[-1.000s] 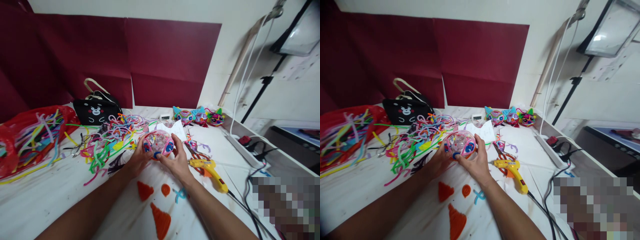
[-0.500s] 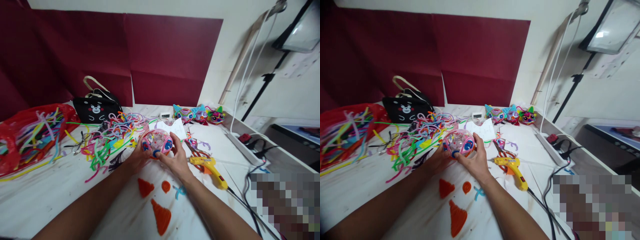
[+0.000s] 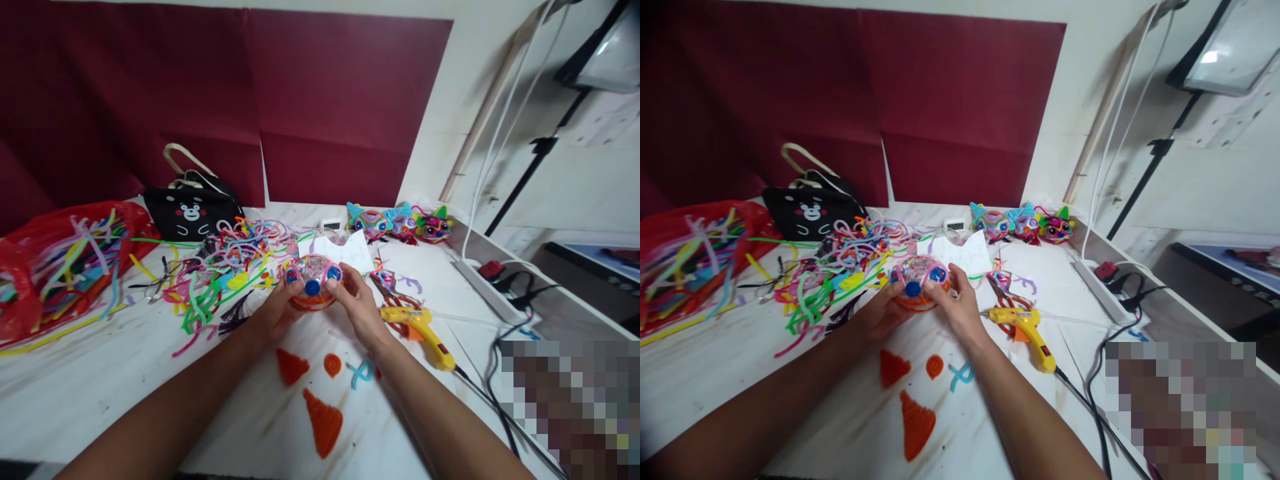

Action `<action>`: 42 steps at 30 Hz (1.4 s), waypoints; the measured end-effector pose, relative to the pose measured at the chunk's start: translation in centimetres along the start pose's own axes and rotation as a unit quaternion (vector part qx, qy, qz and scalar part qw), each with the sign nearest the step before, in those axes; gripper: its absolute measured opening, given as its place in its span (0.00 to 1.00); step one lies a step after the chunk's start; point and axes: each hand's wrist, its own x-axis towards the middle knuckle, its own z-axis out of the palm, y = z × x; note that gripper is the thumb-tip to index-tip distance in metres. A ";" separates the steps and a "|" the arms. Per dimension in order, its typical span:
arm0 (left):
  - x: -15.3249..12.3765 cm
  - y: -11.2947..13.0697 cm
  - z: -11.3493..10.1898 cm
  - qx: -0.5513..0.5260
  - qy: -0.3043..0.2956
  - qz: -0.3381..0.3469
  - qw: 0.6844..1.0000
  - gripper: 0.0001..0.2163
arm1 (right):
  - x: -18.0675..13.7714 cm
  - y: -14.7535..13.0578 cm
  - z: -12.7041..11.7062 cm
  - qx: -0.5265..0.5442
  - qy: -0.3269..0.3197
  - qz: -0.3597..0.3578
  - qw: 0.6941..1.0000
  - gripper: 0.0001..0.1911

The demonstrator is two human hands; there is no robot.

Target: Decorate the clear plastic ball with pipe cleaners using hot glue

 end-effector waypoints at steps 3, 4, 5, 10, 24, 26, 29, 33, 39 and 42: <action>0.1 0.2 0.0 -0.002 0.006 -0.002 1.000 0.26 | 0.1 0.0 -0.2 0.013 0.001 0.006 1.000 0.36; 0.1 0.2 0.0 0.000 0.006 -0.003 1.000 0.26 | 0.1 0.0 -0.2 0.017 -0.002 0.005 1.000 0.35; 0.1 0.3 0.0 0.001 0.005 -0.005 1.000 0.26 | 0.1 -0.1 -0.2 0.020 -0.006 0.003 1.000 0.34; -0.1 0.4 0.1 0.022 0.006 0.025 0.999 0.32 | 0.0 -0.6 -0.2 0.025 -0.032 -0.016 0.999 0.30; -0.2 -0.2 -0.3 0.086 0.046 0.064 0.993 0.46 | 0.3 -1.0 -0.7 0.001 -0.018 -0.016 1.000 0.31; -0.2 -0.2 -0.3 0.089 0.050 0.064 0.993 0.46 | 0.3 -0.7 -0.6 0.001 -0.020 -0.018 1.000 0.30; -0.1 -0.3 -0.4 0.085 0.047 0.062 0.993 0.46 | 0.3 -0.5 -0.5 -0.002 -0.022 -0.023 0.999 0.29; 0.0 -0.3 -0.4 0.087 0.049 0.053 0.994 0.45 | 0.2 -0.5 -0.5 -0.007 -0.024 -0.027 0.999 0.28; -0.2 -0.2 -0.4 0.087 0.037 0.046 0.995 0.43 | 0.1 -0.7 -0.5 -0.008 -0.027 -0.025 0.999 0.27; -0.2 -0.3 -0.4 0.079 0.033 0.054 0.995 0.42 | 0.2 -0.7 -0.5 -0.011 -0.024 -0.026 0.999 0.28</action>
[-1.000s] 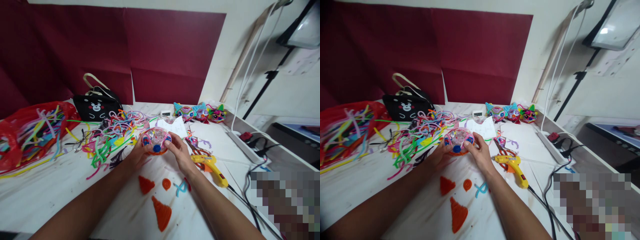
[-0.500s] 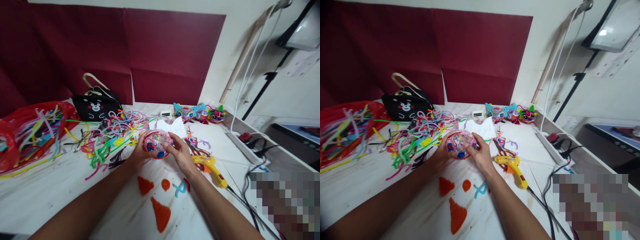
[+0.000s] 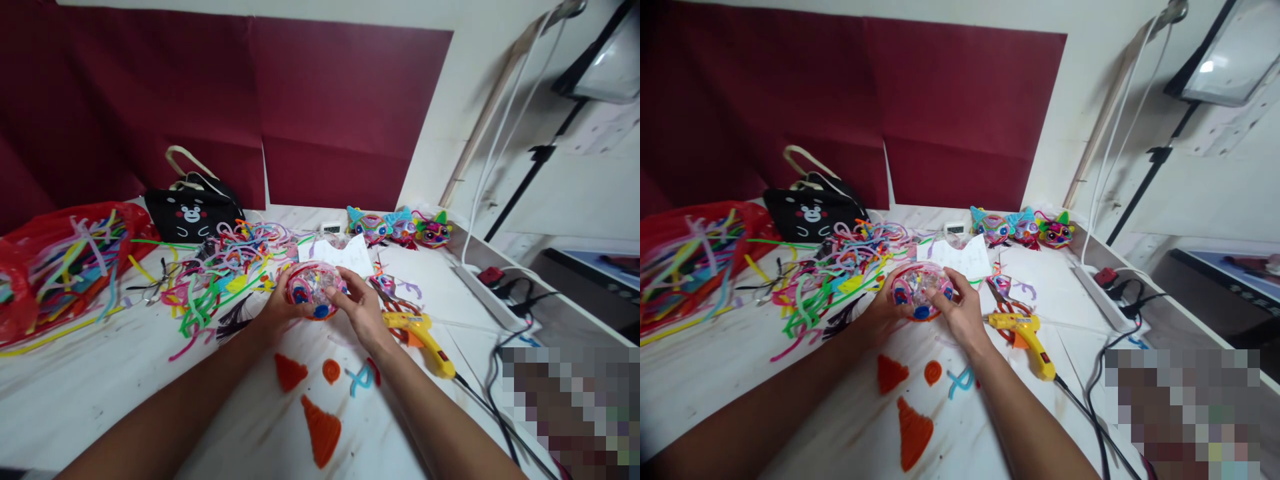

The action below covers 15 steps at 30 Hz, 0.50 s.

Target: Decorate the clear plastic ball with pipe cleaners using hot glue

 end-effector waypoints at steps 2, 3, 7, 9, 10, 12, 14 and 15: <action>0.0 -0.1 0.1 -0.014 0.002 0.001 1.000 0.42 | 0.0 -0.1 0.0 -0.004 -0.001 -0.001 1.000 0.29; 0.0 -0.1 0.1 -0.027 -0.001 -0.002 1.000 0.41 | 0.0 -0.2 -0.1 -0.005 -0.004 -0.001 1.000 0.30; 0.0 0.3 0.3 -0.086 -0.041 -0.032 0.995 0.32 | -0.2 -1.1 -0.2 -0.004 -0.016 -0.006 1.000 0.33; 0.1 0.5 0.1 -0.099 -0.058 -0.042 0.993 0.27 | -0.3 -1.6 -0.3 0.001 -0.024 -0.016 1.000 0.34; 0.1 0.7 0.0 -0.102 -0.063 -0.043 0.992 0.26 | -0.3 -1.9 -0.4 0.001 -0.027 -0.023 0.999 0.35; 0.2 0.9 -0.5 -0.110 -0.071 -0.049 0.990 0.26 | -0.3 -2.4 -0.6 -0.002 -0.026 -0.042 0.999 0.34; 0.4 0.9 -1.0 -0.122 -0.075 -0.050 0.988 0.26 | -0.2 -2.9 -1.0 -0.006 -0.011 -0.063 0.998 0.31; 0.5 0.9 -1.4 -0.130 -0.075 -0.050 0.987 0.26 | 0.0 -3.2 -1.3 -0.007 0.004 -0.074 0.997 0.30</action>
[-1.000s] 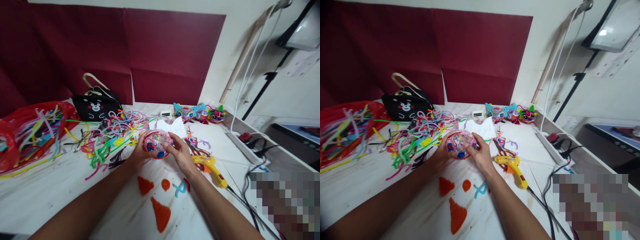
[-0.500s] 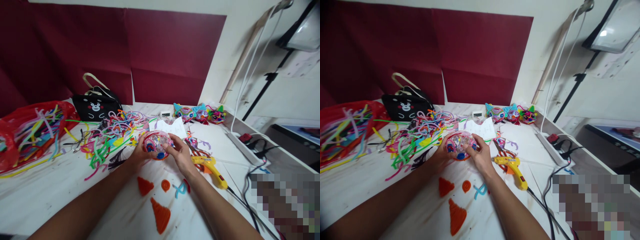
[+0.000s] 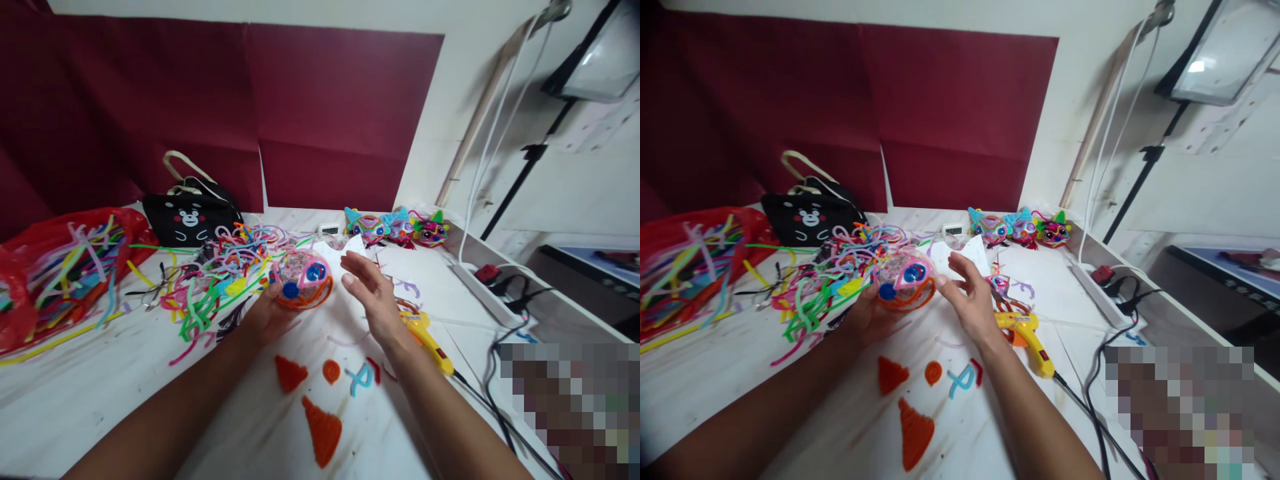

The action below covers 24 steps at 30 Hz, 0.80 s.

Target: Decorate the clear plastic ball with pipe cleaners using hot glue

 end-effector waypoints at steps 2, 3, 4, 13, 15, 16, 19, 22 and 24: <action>0.1 0.1 -0.6 -0.018 0.003 0.002 1.000 0.23 | 0.4 -0.6 -0.6 0.000 0.035 -0.016 0.999 0.26; 0.1 0.1 -0.9 -0.026 0.006 0.002 1.000 0.22 | 0.5 -0.9 -1.0 -0.001 0.051 -0.021 0.998 0.25; 0.2 0.1 -1.1 -0.033 0.008 0.002 0.999 0.21 | 0.6 -1.3 -1.3 -0.005 0.064 -0.024 0.998 0.23; 0.7 0.6 -0.7 -0.055 0.062 0.034 0.996 0.22 | 2.0 -4.7 -5.2 -0.104 0.100 -0.056 0.988 0.13; 0.8 0.6 -0.5 -0.061 0.074 0.041 0.995 0.22 | 2.7 -4.9 -6.6 -0.138 0.092 -0.056 0.984 0.12; 0.8 0.5 -0.4 -0.064 0.080 0.043 0.994 0.22 | 3.1 -4.9 -7.3 -0.158 0.085 -0.053 0.982 0.13; 0.8 0.1 -0.1 -0.056 0.089 0.041 0.994 0.22 | 4.0 -4.4 -9.4 -0.221 0.054 -0.033 0.973 0.14; 0.6 -0.5 0.2 -0.042 0.071 0.036 0.996 0.22 | 4.4 -3.7 -10.8 -0.289 0.010 -0.014 0.957 0.14; 0.6 -0.6 0.2 -0.041 0.063 0.043 0.996 0.21 | 4.3 -3.3 -11.1 -0.334 -0.028 -0.003 0.942 0.13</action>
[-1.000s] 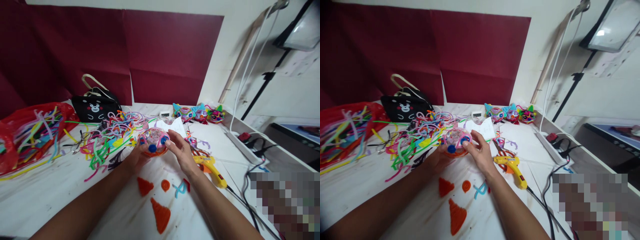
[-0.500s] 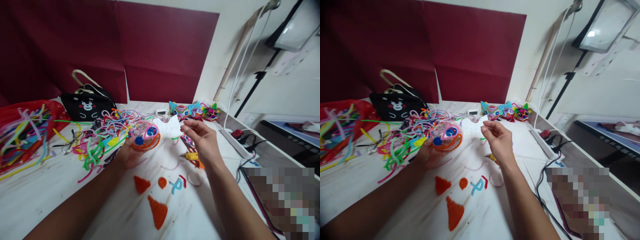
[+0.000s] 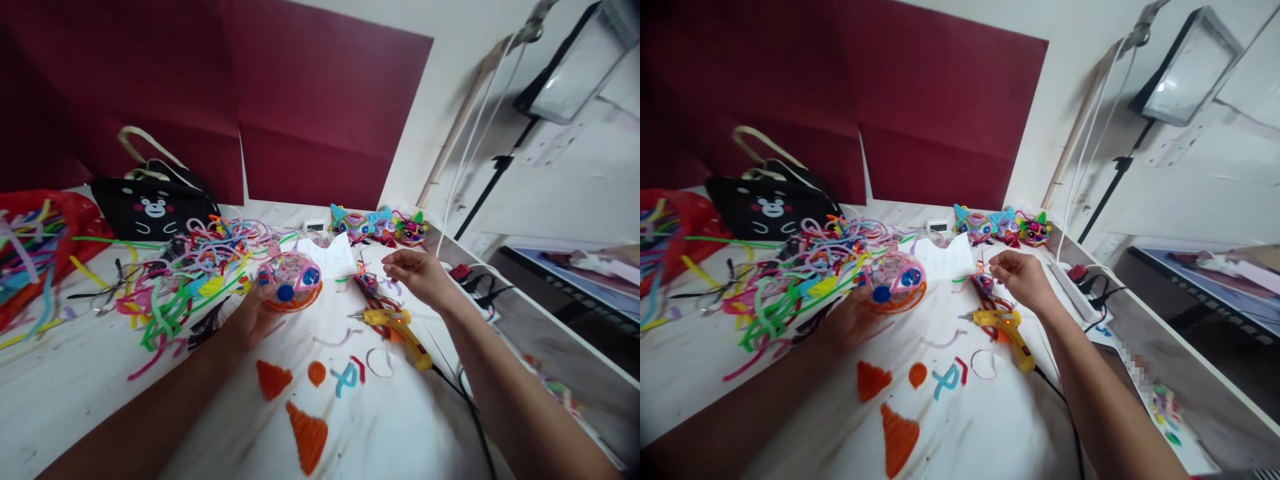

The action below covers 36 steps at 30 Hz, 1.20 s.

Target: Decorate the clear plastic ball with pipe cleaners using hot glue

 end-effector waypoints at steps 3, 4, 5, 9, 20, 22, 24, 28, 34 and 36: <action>0.2 0.7 -0.2 0.005 0.024 0.011 1.000 0.15 | -0.7 0.0 0.7 -0.061 -0.077 -0.018 0.995 0.11; 0.3 1.2 -0.3 0.008 0.035 0.017 0.999 0.14 | -1.0 -0.1 1.2 -0.077 -0.110 -0.028 0.991 0.10; 0.5 1.8 -0.3 0.009 0.042 0.026 0.999 0.14 | -1.3 -0.4 1.8 -0.091 -0.143 -0.039 0.985 0.10; 0.7 4.5 0.1 0.001 0.042 0.108 0.993 0.16 | -2.1 -1.4 4.7 -0.140 -0.252 -0.083 0.954 0.13; 0.5 8.5 -1.3 -0.032 0.086 0.227 0.970 0.15 | 4.6 -4.4 15.3 -0.236 -0.335 -0.144 0.901 0.14; 0.5 8.7 -1.6 -0.028 0.089 0.233 0.968 0.15 | 6.0 -5.0 17.4 -0.241 -0.332 -0.142 0.901 0.16; 0.7 8.2 -1.7 -0.018 0.102 0.213 0.972 0.16 | 7.4 -5.3 19.0 -0.241 -0.318 -0.135 0.907 0.17; 0.8 5.3 -1.4 -0.010 0.103 0.123 0.987 0.19 | 10.2 -4.9 19.4 -0.228 -0.267 -0.106 0.930 0.17; 0.0 0.8 -0.7 -0.031 0.005 0.040 0.999 0.24 | 15.4 -4.5 17.8 -0.182 -0.232 -0.068 0.953 0.17; -0.2 0.1 -0.9 -0.035 -0.031 0.018 0.999 0.24 | 17.0 -5.0 18.6 -0.157 -0.254 -0.057 0.953 0.17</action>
